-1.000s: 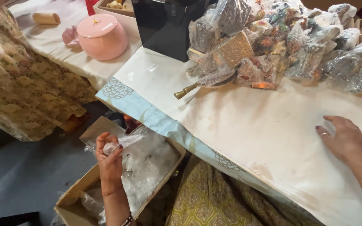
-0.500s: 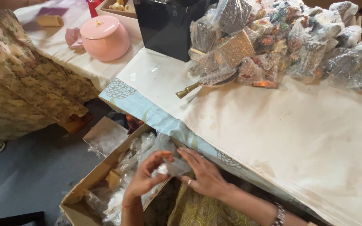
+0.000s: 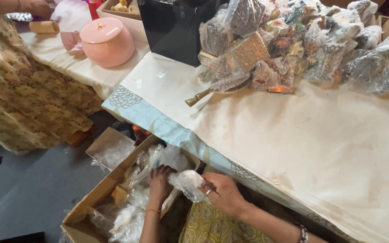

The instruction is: The person cuts a piece of bubble wrap using scissors and wraps a small, dark rectangular object. They then place the wrapped item into a pile of similarly wrapped items. The person also handles a small brass figurine and places it into a white box.

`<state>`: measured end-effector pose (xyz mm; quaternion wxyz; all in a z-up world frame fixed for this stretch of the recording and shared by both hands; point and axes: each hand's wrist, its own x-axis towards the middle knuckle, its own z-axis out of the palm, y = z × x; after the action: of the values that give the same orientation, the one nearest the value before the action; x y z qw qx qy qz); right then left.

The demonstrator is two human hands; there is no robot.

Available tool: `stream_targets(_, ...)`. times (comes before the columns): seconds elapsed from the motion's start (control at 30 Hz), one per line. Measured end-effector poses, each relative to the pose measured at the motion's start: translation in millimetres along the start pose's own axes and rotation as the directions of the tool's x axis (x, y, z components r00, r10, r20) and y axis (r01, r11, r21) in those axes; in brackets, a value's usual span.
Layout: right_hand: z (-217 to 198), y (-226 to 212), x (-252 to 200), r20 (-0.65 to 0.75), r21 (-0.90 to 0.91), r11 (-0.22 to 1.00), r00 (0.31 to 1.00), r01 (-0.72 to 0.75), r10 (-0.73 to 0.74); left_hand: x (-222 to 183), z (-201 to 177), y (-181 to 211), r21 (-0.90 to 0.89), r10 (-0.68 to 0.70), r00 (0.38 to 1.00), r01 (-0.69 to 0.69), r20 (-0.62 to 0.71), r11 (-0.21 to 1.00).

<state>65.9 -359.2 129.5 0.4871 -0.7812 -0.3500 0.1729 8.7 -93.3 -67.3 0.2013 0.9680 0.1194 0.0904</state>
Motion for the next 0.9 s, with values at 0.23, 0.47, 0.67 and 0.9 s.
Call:
stream_targets(0.23,-19,51,-42,0.001,0.049,0.999,1.0,0.005,-0.005,-7,22,-33,0.012,-0.159,0.97,0.164,-0.184,0.986)
stream_targets(0.47,-80,38,-73,-0.024,-0.103,0.994,0.998,0.047,-0.05,6,38,-29,-0.15,-0.337,0.923,0.312,-0.184,0.938)
stream_targets(0.67,-126,39,-69,-0.131,-0.216,0.974,0.99,-0.072,0.044,13,57,-22,-0.425,-0.351,0.855,0.174,-0.382,0.888)
stream_targets(0.9,-238,52,-62,-0.617,0.212,0.977,0.772,-0.019,0.149,-28,115,-119,-0.264,-0.487,0.87,0.454,-0.072,0.851)
